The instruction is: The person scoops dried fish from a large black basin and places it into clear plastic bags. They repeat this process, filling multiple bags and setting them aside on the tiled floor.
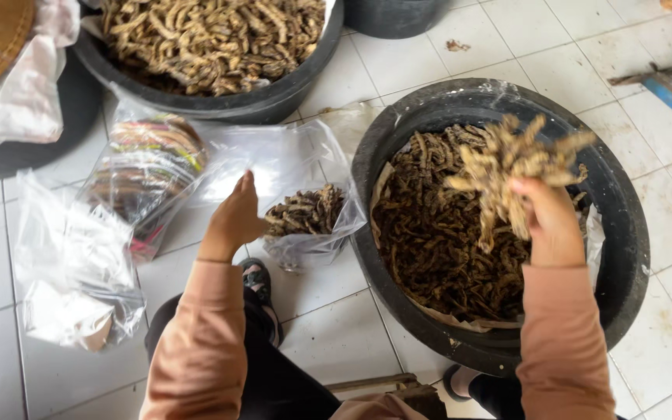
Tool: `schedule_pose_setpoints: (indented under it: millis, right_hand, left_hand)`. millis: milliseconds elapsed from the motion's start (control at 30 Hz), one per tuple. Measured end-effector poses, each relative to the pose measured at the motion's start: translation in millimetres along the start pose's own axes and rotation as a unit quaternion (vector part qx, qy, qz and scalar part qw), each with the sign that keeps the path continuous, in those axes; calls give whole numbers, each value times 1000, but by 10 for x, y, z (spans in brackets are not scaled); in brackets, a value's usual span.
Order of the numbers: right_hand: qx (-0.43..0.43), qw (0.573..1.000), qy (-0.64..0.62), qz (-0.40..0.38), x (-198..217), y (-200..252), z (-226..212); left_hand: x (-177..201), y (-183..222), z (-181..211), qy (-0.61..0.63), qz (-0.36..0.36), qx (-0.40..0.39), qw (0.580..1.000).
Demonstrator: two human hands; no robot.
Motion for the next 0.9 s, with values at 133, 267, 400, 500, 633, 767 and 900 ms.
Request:
schedule_pose_setpoints:
  millis: [133, 267, 400, 500, 633, 767, 900]
  right_hand:
    - [48, 967, -209, -141, -905, -195, -816]
    - [28, 904, -182, -386, -2354, -282, -1208]
    - [-62, 899, 104, -421, -3202, -117, -998]
    - [-108, 872, 216, -426, -3434, -87, -853]
    - [-28, 872, 149, -466, -3168, -108, -791]
    - [235, 911, -3, -339, -2189, -260, -641]
    - [167, 982, -77, -48, -1006, -514, 324]
  left_hand:
    - [55, -25, 112, 16, 0, 11, 1000]
    - [67, -59, 168, 18, 16, -5, 1000]
    - [56, -45, 159, 5, 8, -3, 1000]
    - [74, -18, 150, -2, 0, -2, 1000]
    - [58, 110, 132, 19, 9, -25, 999]
    - [105, 265, 110, 8, 15, -28, 999]
    - [90, 403, 75, 16, 13, 15, 1000]
Point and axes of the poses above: each hand's wrist, its own y-axis away from the middle knuckle, its own x-axis out of the back of the hand, z = x × y, the point moved 2 cm from there along -y, towards the middle knuckle, and after that the axes turned 12 degrees about -z, right-handed, at the moved point
